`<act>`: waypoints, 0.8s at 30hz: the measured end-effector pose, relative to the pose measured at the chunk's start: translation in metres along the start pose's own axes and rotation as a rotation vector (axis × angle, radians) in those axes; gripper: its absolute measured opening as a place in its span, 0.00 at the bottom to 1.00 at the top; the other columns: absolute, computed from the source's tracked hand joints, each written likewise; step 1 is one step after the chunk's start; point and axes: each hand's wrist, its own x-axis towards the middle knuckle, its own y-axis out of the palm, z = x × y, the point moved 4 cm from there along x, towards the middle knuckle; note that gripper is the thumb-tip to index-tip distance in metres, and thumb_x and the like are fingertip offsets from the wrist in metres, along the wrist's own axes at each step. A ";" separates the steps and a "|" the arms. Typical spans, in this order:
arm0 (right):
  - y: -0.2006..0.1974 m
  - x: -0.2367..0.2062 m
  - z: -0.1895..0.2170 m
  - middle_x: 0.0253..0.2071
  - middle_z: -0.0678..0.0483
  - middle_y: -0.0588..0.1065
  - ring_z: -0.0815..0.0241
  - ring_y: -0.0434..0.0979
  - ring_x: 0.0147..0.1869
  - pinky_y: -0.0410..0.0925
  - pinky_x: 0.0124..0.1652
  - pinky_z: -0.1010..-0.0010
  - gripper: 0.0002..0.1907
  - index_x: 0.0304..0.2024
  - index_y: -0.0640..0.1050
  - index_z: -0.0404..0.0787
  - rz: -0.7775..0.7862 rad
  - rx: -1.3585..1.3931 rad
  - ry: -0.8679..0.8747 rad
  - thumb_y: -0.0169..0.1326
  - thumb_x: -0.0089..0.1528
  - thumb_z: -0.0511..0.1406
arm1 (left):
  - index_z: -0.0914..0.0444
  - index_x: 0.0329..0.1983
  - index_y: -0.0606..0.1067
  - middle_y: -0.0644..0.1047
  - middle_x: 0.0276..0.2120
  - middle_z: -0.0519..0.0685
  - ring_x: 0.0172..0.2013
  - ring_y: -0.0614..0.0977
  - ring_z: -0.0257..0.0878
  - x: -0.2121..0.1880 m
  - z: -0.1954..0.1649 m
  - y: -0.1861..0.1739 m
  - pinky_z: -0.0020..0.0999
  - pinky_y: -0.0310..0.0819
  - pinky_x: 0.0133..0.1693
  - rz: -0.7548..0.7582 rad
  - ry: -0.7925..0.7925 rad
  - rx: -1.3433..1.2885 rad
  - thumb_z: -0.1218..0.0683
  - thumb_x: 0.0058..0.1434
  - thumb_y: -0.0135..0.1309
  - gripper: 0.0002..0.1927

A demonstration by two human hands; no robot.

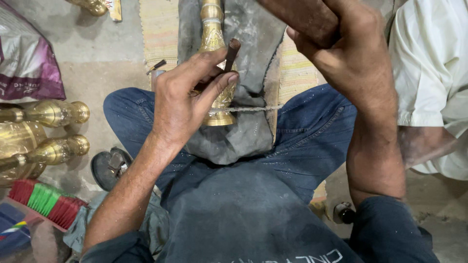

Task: The person sits on the floor with a brass vase held against a sandbag on their lap. They hold a punch against the vase surface and strike it with a wooden mallet, working around the vase to emboss decorative patterns, repositioning the vase and punch repeatedly.

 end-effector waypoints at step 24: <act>0.001 0.005 0.005 0.44 0.40 0.78 0.43 0.82 0.48 0.72 0.45 0.58 0.19 0.57 0.74 0.32 0.007 -0.061 0.081 0.64 0.65 0.27 | 0.69 0.56 0.74 0.83 0.35 0.48 0.36 0.86 0.32 -0.021 0.016 -0.013 0.25 0.85 0.41 -0.365 -0.278 -0.463 0.62 0.70 0.58 0.13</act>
